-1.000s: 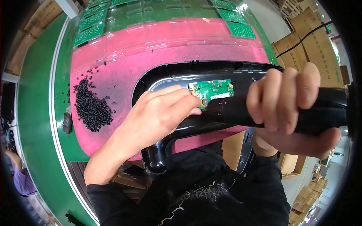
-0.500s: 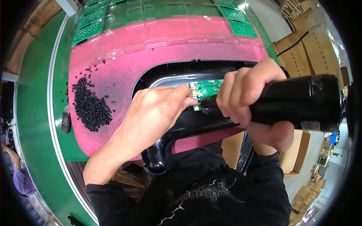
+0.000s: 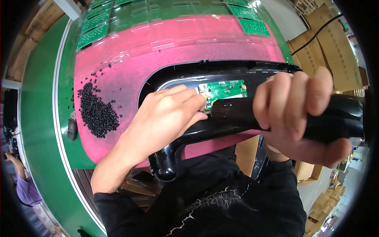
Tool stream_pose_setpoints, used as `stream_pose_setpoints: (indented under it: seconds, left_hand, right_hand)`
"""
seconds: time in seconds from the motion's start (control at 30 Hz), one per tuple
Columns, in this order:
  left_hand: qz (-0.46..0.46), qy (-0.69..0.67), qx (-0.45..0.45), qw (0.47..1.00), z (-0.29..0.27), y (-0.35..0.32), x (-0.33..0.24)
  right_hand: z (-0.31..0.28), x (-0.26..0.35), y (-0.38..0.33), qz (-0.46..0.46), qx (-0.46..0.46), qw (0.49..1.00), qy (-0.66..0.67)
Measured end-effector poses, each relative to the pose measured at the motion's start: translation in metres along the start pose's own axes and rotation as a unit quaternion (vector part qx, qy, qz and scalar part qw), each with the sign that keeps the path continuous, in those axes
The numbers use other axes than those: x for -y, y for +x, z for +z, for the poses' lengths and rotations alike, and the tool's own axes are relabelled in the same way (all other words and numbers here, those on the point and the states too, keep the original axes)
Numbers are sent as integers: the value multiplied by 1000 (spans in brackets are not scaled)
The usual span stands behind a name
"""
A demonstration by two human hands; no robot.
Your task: Assembling electronic components by mounting circuit boards into plastic housings using an electric screwdriver.
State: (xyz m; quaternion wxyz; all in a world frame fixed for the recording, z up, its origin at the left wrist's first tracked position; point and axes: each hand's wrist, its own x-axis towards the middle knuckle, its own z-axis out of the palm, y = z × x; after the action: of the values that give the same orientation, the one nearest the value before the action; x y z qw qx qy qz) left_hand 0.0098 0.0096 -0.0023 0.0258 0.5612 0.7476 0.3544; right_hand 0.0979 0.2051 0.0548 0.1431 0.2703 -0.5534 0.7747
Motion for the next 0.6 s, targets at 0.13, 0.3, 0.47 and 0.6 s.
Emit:
stream_pose_setpoints:
  seconds: [0.13, 0.3, 0.47, 0.6]
  left_hand:
    - [39, 12, -25, 999, 1, 2, 0]
    - [60, -2, -38, 997, 0, 2, 3]
    - [-19, -76, -1, 997, -1, 5, -2]
    - [-38, 2, 33, 999, 1, 7, -6]
  right_hand:
    - [-2, -9, 4, -125, 19, 992, -11]
    - [-11, -3, 4, -151, 60, 987, -6]
    - [-23, 9, -3, -169, 31, 985, -12]
    - [-40, 34, -14, -44, -13, 992, -118]
